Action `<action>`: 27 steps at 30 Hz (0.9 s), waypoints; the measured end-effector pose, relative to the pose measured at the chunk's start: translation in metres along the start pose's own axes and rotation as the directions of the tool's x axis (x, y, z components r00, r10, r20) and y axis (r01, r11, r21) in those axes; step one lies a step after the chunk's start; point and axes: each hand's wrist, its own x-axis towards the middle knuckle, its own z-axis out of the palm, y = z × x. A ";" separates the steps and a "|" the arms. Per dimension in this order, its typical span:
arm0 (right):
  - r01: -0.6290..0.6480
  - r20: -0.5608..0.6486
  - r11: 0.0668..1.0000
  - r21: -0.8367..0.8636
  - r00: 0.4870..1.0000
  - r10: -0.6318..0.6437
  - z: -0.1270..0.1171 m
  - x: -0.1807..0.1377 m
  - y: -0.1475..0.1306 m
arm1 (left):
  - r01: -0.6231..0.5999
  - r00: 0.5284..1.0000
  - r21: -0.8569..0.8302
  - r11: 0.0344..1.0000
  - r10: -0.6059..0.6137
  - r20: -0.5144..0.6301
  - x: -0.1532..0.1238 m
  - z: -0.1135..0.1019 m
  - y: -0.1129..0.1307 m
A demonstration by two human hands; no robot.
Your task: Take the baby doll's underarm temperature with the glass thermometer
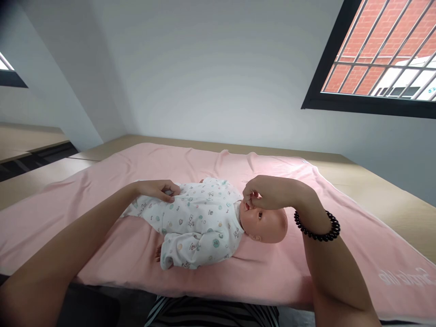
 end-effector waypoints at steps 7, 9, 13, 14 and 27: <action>-0.014 0.008 1.000 -0.016 1.000 0.014 -0.001 -0.004 -0.003 | -0.005 1.000 -0.021 1.000 0.005 -0.007 0.000 0.001 0.002; -0.010 0.008 1.000 0.004 1.000 0.010 -0.002 -0.005 -0.003 | -0.011 1.000 -0.019 1.000 0.011 -0.010 0.000 0.001 0.002; -0.008 -0.009 1.000 0.010 1.000 0.008 -0.002 -0.003 0.000 | -0.013 1.000 -0.009 1.000 0.013 -0.010 0.000 0.002 0.000; -0.019 -0.020 1.000 0.005 1.000 0.019 -0.002 -0.002 0.001 | -0.011 1.000 -0.007 1.000 0.010 -0.008 0.000 0.001 0.000; -0.157 -0.035 0.987 -0.022 0.987 0.156 -0.008 0.004 0.023 | -0.001 1.000 -0.017 1.000 0.001 -0.010 0.001 0.002 0.001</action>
